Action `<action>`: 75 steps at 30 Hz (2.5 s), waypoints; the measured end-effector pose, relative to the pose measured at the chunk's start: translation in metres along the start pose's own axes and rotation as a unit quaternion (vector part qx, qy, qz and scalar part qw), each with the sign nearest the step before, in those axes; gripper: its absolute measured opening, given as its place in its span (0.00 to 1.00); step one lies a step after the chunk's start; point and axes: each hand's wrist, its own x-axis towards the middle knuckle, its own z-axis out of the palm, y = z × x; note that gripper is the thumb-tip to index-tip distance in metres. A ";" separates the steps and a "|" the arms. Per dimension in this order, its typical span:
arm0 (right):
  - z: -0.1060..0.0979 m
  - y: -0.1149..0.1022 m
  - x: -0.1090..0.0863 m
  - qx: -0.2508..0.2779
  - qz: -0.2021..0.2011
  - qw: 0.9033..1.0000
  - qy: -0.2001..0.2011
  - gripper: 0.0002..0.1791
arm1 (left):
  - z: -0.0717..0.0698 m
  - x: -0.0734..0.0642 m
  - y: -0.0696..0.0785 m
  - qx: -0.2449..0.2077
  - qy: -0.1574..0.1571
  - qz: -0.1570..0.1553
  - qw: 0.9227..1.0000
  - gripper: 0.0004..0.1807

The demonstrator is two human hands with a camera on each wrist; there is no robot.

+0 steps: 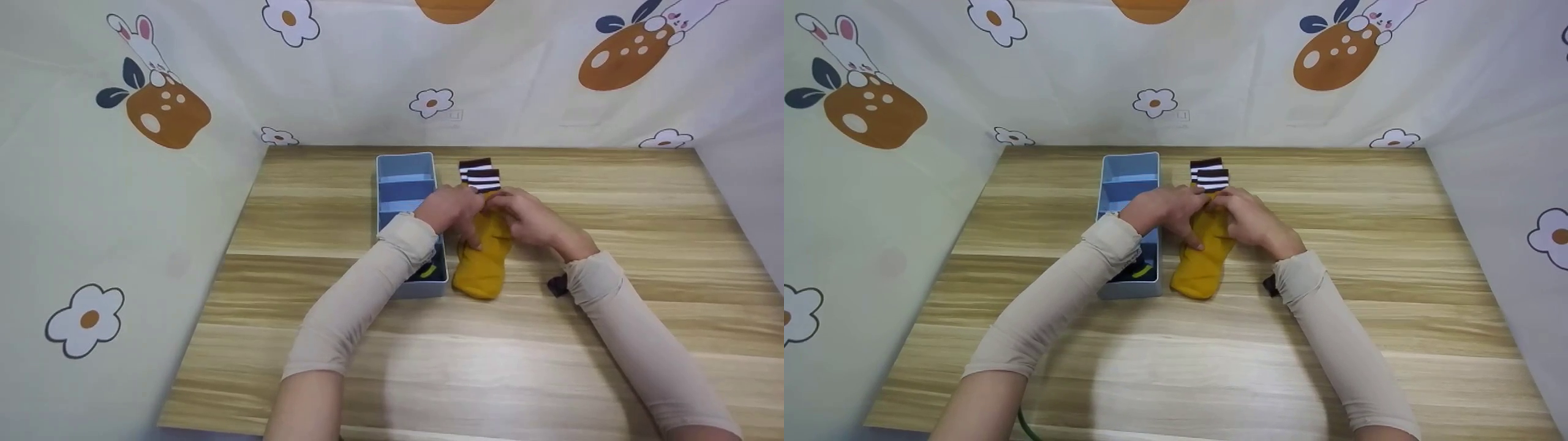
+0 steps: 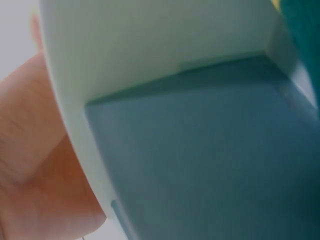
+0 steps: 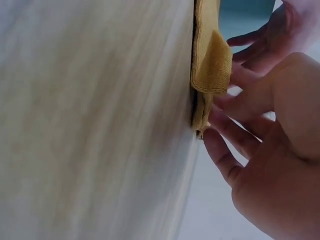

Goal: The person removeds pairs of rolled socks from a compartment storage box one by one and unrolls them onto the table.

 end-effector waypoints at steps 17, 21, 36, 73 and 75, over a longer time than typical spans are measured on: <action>-0.010 0.002 -0.009 -0.062 0.056 0.997 -0.001 0.17 | 0.001 0.000 0.001 -0.005 0.019 -0.013 1.000 0.46; -0.013 0.003 -0.011 -0.076 0.092 0.993 0.000 0.17 | 0.002 0.000 0.002 0.010 0.047 -0.010 0.999 0.39; -0.018 0.012 -0.024 -0.095 0.116 0.988 0.017 0.16 | 0.004 -0.005 0.003 -0.061 -0.005 0.103 0.993 0.05; -0.035 -0.007 -0.033 -0.130 0.162 0.977 -0.049 0.16 | 0.008 0.004 0.006 0.062 0.163 -0.058 0.983 0.10; -0.035 -0.009 -0.033 -0.138 0.163 0.975 -0.057 0.16 | 0.008 0.004 0.007 0.054 0.162 -0.068 0.983 0.11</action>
